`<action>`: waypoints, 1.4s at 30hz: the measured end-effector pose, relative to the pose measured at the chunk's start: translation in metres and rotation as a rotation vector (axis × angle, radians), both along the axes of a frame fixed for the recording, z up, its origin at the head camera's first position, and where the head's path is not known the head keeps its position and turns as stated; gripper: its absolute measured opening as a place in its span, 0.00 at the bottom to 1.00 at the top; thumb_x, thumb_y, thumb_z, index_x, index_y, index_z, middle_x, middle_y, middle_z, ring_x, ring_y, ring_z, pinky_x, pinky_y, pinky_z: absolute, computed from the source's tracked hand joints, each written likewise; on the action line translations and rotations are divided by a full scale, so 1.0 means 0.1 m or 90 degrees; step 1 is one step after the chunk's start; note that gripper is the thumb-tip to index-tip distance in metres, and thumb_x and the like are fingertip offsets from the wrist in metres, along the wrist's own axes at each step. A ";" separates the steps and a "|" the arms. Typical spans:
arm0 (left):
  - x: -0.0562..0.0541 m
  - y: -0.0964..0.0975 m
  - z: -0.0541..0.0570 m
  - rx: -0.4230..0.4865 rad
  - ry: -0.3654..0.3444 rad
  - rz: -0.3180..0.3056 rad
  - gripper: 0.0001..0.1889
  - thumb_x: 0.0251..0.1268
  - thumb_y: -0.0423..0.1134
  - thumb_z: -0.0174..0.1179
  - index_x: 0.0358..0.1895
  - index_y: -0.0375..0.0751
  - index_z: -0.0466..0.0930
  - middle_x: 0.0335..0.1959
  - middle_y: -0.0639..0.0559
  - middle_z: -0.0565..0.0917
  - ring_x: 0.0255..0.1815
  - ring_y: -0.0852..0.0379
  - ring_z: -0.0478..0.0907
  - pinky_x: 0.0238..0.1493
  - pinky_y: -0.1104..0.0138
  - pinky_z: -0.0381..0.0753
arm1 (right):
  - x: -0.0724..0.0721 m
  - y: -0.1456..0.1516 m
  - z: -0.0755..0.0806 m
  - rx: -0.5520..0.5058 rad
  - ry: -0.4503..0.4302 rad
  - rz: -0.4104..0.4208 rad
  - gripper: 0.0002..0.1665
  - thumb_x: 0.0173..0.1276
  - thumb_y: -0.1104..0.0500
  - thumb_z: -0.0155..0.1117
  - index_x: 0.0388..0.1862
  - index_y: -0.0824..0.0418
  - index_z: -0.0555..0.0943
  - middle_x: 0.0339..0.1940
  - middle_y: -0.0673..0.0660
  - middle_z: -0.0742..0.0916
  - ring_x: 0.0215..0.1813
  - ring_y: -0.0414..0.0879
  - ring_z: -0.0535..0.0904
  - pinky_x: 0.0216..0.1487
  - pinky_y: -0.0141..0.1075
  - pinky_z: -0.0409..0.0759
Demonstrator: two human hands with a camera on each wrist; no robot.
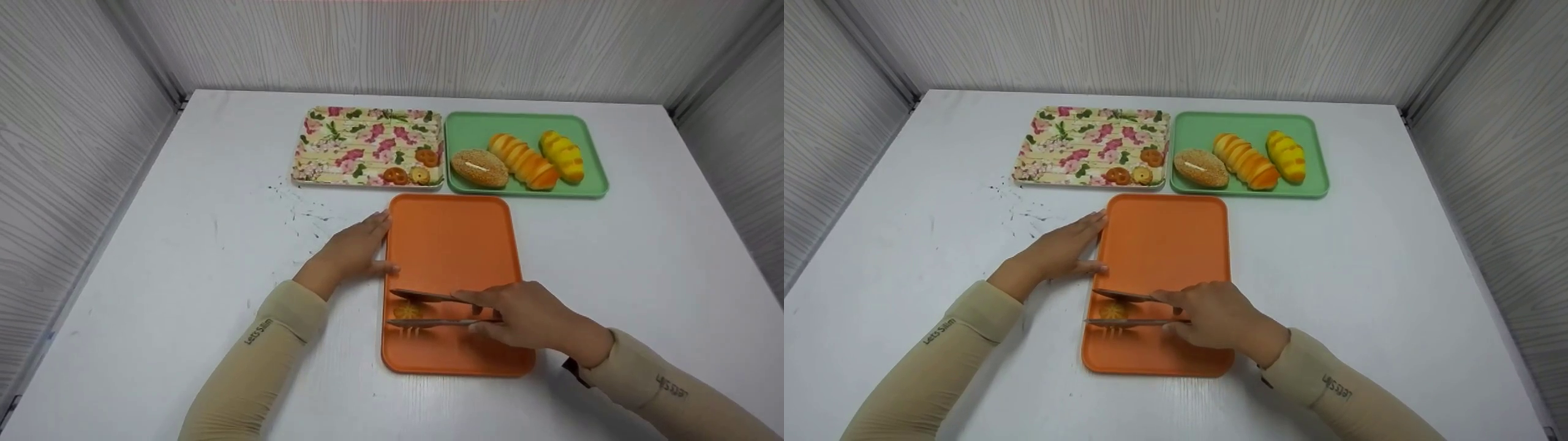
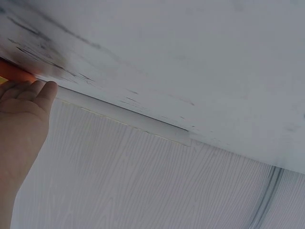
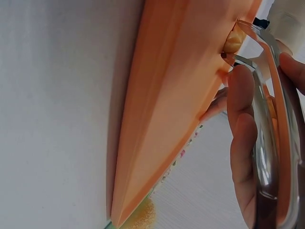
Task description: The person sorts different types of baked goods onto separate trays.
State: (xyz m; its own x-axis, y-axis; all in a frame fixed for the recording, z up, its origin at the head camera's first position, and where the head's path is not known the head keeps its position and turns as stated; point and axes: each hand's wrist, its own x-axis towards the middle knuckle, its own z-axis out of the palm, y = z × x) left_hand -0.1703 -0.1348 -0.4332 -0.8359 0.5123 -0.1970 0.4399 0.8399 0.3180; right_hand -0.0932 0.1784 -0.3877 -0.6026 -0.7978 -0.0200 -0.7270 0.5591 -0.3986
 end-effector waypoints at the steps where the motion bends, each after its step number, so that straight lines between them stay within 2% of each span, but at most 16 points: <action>1: 0.00 0.00 0.00 0.000 0.001 -0.001 0.52 0.59 0.68 0.53 0.76 0.38 0.42 0.77 0.49 0.41 0.76 0.52 0.41 0.72 0.59 0.49 | 0.00 0.00 0.00 -0.003 0.000 0.002 0.30 0.64 0.51 0.67 0.66 0.51 0.75 0.22 0.42 0.80 0.18 0.32 0.66 0.18 0.29 0.66; 5: 0.01 0.00 0.01 -0.001 0.004 -0.002 0.52 0.59 0.67 0.54 0.76 0.37 0.43 0.77 0.48 0.42 0.76 0.51 0.42 0.72 0.59 0.49 | -0.01 0.02 -0.01 -0.008 -0.006 0.005 0.30 0.65 0.51 0.66 0.66 0.51 0.75 0.23 0.42 0.81 0.18 0.31 0.67 0.19 0.29 0.67; 12: 0.01 0.01 0.02 -0.006 0.004 -0.003 0.52 0.59 0.66 0.54 0.76 0.36 0.43 0.77 0.47 0.42 0.76 0.50 0.42 0.72 0.59 0.49 | -0.06 0.05 0.01 -0.008 -0.008 -0.016 0.29 0.66 0.48 0.64 0.65 0.52 0.75 0.32 0.40 0.84 0.19 0.31 0.68 0.20 0.29 0.68; 17: 0.00 0.01 0.01 -0.008 0.005 -0.005 0.52 0.59 0.66 0.54 0.76 0.36 0.43 0.77 0.46 0.42 0.76 0.50 0.42 0.72 0.59 0.49 | -0.07 0.07 0.03 0.021 -0.020 -0.029 0.30 0.66 0.48 0.64 0.66 0.52 0.75 0.33 0.39 0.84 0.20 0.31 0.68 0.21 0.30 0.69; 20: -0.01 0.02 0.00 -0.011 0.007 -0.006 0.52 0.59 0.67 0.54 0.76 0.36 0.43 0.77 0.46 0.42 0.76 0.50 0.42 0.72 0.59 0.49 | -0.08 0.06 0.06 0.032 -0.015 -0.025 0.30 0.64 0.49 0.66 0.65 0.52 0.75 0.34 0.42 0.85 0.19 0.31 0.68 0.20 0.30 0.68; 28: 0.00 0.01 -0.01 -0.002 0.002 0.004 0.52 0.60 0.66 0.54 0.76 0.37 0.42 0.77 0.47 0.42 0.76 0.50 0.42 0.72 0.59 0.49 | -0.10 0.05 0.14 0.028 0.050 0.015 0.29 0.63 0.49 0.67 0.63 0.53 0.77 0.30 0.46 0.85 0.15 0.32 0.63 0.17 0.29 0.64; 34: 0.01 0.01 0.00 0.004 0.002 0.002 0.51 0.60 0.66 0.55 0.76 0.37 0.43 0.77 0.47 0.42 0.76 0.51 0.42 0.72 0.60 0.48 | -0.12 0.04 0.13 0.042 0.038 0.011 0.27 0.63 0.51 0.68 0.62 0.52 0.78 0.29 0.44 0.85 0.15 0.32 0.62 0.18 0.29 0.65; 42: 0.01 0.01 0.01 -0.004 0.011 -0.002 0.52 0.59 0.66 0.55 0.75 0.35 0.44 0.77 0.46 0.44 0.75 0.50 0.43 0.71 0.59 0.50 | -0.14 0.07 0.12 0.034 0.011 0.003 0.27 0.65 0.49 0.65 0.63 0.53 0.77 0.32 0.43 0.85 0.19 0.32 0.67 0.22 0.30 0.69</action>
